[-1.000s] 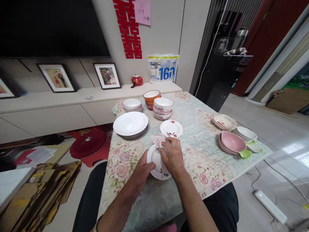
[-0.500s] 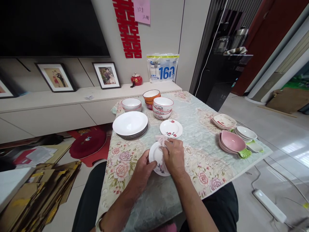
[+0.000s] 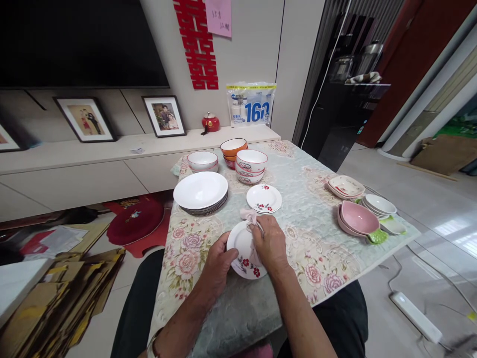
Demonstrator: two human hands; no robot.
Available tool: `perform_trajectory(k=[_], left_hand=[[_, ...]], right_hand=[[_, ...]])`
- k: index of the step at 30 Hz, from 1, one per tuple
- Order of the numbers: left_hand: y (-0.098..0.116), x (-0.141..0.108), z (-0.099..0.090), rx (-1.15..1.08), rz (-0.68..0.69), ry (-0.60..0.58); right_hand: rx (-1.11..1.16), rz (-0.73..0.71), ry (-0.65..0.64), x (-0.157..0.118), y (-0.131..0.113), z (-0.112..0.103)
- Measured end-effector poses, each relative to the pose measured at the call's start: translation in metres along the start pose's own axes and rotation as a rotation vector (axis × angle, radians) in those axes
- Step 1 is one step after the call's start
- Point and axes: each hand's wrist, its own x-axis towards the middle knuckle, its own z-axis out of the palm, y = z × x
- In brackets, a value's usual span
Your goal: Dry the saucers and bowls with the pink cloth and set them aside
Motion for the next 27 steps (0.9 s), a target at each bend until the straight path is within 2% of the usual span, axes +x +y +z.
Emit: perform_trajectory(k=[2,5,8,10,13,17,19,21,24,27], left_hand=[[0.001,0.000,0.001,-0.053,-0.013,0.031],[0.002,-0.001,0.004,-0.098,0.009,0.077],[0.003,-0.001,0.007,-0.085,0.046,0.021],[0.003,-0.002,0.009,-0.125,0.024,-0.031],[0.003,-0.002,0.011,-0.196,-0.017,-0.049],[0.001,0.000,0.012,-0.209,0.009,-0.037],[-0.001,0.000,0.011,-0.200,0.008,-0.026],[-0.002,0.000,0.011,-0.185,-0.003,-0.023],[-0.002,0.000,0.009,-0.166,-0.022,-0.049],[0.000,0.000,0.009,-0.193,-0.048,-0.046]], right_hand=[[0.045,0.037,-0.025,-0.001,-0.001,-0.001],[0.008,0.129,0.018,-0.001,-0.002,-0.002],[-0.097,0.164,0.036,-0.001,0.000,0.000],[-0.155,0.104,0.038,-0.001,-0.001,0.001],[-0.132,-0.069,0.015,-0.001,-0.009,0.000],[0.018,-0.304,-0.170,-0.003,-0.027,-0.005],[0.046,-0.365,-0.212,-0.003,-0.030,-0.006],[0.014,-0.329,-0.171,-0.002,-0.026,-0.005],[-0.056,-0.148,-0.032,0.000,-0.013,-0.001],[-0.014,-0.021,-0.005,0.000,-0.001,0.001]])
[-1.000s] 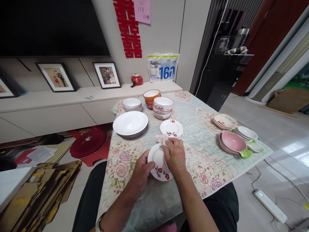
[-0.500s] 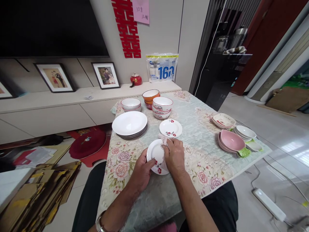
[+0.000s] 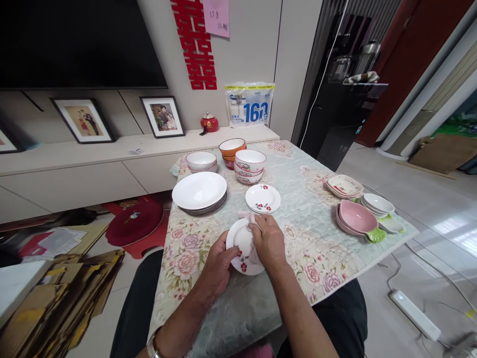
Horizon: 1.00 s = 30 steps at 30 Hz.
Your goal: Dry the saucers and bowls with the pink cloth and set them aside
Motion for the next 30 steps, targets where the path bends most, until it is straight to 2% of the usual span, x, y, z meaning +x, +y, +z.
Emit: perform_trajectory(k=[5,9,14,18,21,23,26,30], left_hand=[[0.007,0.000,0.002,-0.138,-0.048,0.105],[0.010,-0.002,0.006,-0.190,-0.058,0.045],[0.009,-0.003,0.009,-0.178,-0.079,-0.023],[0.004,-0.002,0.007,-0.168,-0.066,-0.005],[0.001,-0.001,0.006,-0.134,-0.061,0.040],[0.001,-0.001,0.005,-0.115,-0.047,0.012],[0.003,-0.001,0.005,-0.096,-0.054,-0.045],[0.006,-0.001,0.004,-0.109,-0.064,0.004]], right_hand=[[0.027,0.139,0.022,-0.002,0.005,0.000],[-0.092,0.159,0.038,-0.001,0.005,0.001],[-0.115,-0.061,0.007,0.000,-0.005,-0.001],[-0.019,-0.304,-0.181,-0.002,-0.021,-0.005],[0.014,-0.369,-0.247,-0.004,-0.025,-0.005],[0.006,-0.303,-0.191,-0.003,-0.021,-0.004],[0.024,-0.112,-0.101,-0.002,-0.009,-0.001],[0.001,0.100,-0.020,-0.002,0.006,0.002]])
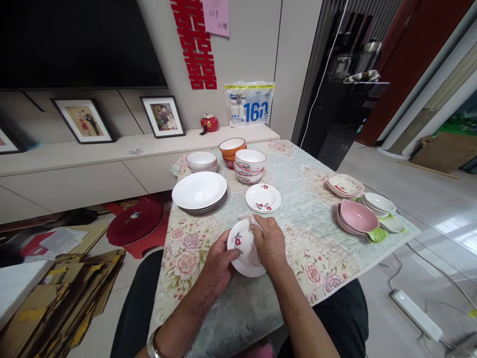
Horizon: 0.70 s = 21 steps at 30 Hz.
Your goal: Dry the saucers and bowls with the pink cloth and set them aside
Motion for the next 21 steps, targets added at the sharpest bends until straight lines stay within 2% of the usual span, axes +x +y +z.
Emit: perform_trajectory(k=[3,6,11,15,17,19,21], left_hand=[[0.000,0.001,-0.001,-0.064,0.042,0.060],[0.000,0.001,0.000,-0.035,0.032,0.059],[0.000,0.001,0.003,-0.005,-0.017,0.023],[-0.002,0.001,0.002,-0.023,0.007,0.037],[-0.002,0.001,0.002,-0.033,0.032,0.049],[-0.002,0.001,0.002,-0.034,0.032,0.060],[-0.002,0.002,0.002,-0.024,0.008,0.051]], right_hand=[[-0.096,0.065,0.055,0.000,0.004,-0.001],[-0.157,0.053,0.056,-0.001,0.002,-0.001],[-0.162,-0.177,0.020,-0.001,-0.005,0.002],[-0.072,-0.391,-0.126,-0.003,-0.019,0.000],[-0.009,-0.448,-0.173,-0.005,-0.024,-0.002],[0.023,-0.422,-0.127,-0.006,-0.025,-0.003],[0.009,-0.304,-0.011,-0.006,-0.021,-0.002]])
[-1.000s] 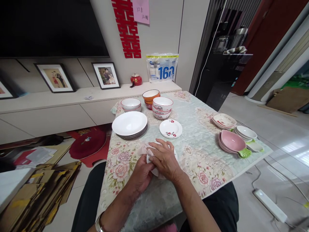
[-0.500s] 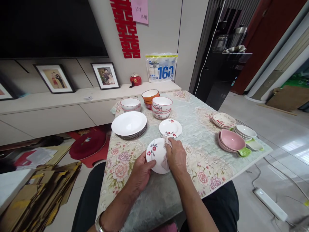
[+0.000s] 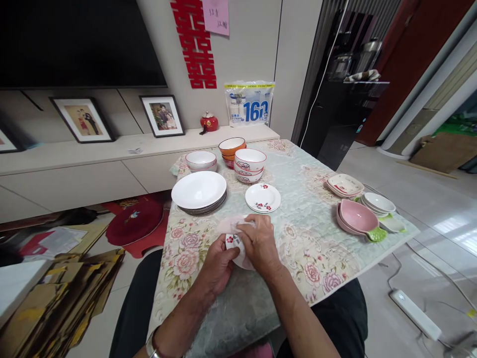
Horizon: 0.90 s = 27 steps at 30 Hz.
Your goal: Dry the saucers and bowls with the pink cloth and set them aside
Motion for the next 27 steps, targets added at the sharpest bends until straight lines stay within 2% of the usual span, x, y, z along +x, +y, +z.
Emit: perform_trajectory(k=[2,4,7,11,13,15,20,22,27], left_hand=[[0.000,0.000,0.000,0.010,-0.013,-0.014],[0.001,0.000,0.000,0.012,-0.015,-0.028],[-0.001,0.000,-0.001,0.036,-0.003,-0.041],[-0.004,-0.001,-0.005,0.107,0.058,-0.067],[-0.005,-0.001,-0.006,0.129,0.064,-0.061],[-0.005,-0.001,-0.007,0.131,0.051,-0.061],[-0.005,0.001,-0.009,0.113,0.036,-0.117],[-0.005,0.002,-0.009,0.114,0.034,-0.122],[-0.003,0.001,-0.006,0.068,0.062,-0.050]], right_hand=[[-0.055,0.137,0.077,0.000,0.006,0.002],[-0.104,0.212,0.097,0.000,0.009,0.003],[-0.064,0.136,0.051,0.001,0.006,0.002],[0.202,-0.075,-0.137,0.002,-0.005,-0.003],[0.258,-0.090,-0.192,0.003,-0.006,-0.005],[0.210,-0.021,-0.171,0.003,-0.003,-0.005],[-0.077,0.215,0.051,0.001,0.007,0.001],[-0.098,0.210,0.069,0.000,0.007,0.001],[0.108,0.024,-0.069,0.000,-0.001,-0.003]])
